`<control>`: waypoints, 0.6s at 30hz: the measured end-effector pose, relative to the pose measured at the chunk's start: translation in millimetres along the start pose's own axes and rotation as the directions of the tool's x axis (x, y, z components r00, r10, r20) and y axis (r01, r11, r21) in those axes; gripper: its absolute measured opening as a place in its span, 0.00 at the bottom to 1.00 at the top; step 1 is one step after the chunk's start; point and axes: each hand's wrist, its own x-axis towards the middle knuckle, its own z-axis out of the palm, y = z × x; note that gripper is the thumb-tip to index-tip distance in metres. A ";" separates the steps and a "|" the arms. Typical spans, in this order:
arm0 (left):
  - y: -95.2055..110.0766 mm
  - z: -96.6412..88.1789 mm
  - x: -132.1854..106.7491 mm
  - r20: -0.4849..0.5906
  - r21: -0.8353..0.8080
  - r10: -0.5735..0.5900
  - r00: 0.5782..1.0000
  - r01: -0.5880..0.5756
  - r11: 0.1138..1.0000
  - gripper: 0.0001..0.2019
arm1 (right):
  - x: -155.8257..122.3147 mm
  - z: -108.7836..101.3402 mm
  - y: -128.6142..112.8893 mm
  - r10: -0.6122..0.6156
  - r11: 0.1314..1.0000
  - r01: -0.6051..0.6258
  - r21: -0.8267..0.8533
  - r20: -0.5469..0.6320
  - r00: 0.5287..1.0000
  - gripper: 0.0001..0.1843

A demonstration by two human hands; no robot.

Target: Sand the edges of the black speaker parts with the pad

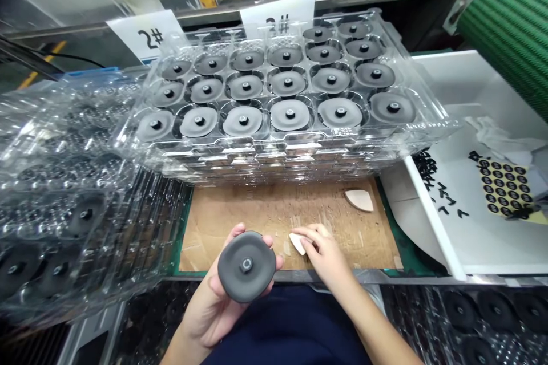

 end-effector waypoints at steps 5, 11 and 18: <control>-0.8 -2.0 -0.3 0.004 -0.005 0.006 1.000 -0.006 1.000 0.26 | 1.8 1.9 -1.2 -0.017 1.000 0.017 -0.008 0.024 1.000 0.16; -4.6 -1.0 -0.6 0.015 -0.019 0.002 1.000 -0.002 1.000 0.26 | -0.7 3.9 2.3 -0.014 1.000 0.014 -0.001 0.035 0.999 0.16; -6.0 3.6 1.5 -0.025 0.009 -0.024 0.999 0.024 1.000 0.27 | -2.4 2.0 -0.3 -0.007 1.000 0.007 0.007 0.034 0.999 0.15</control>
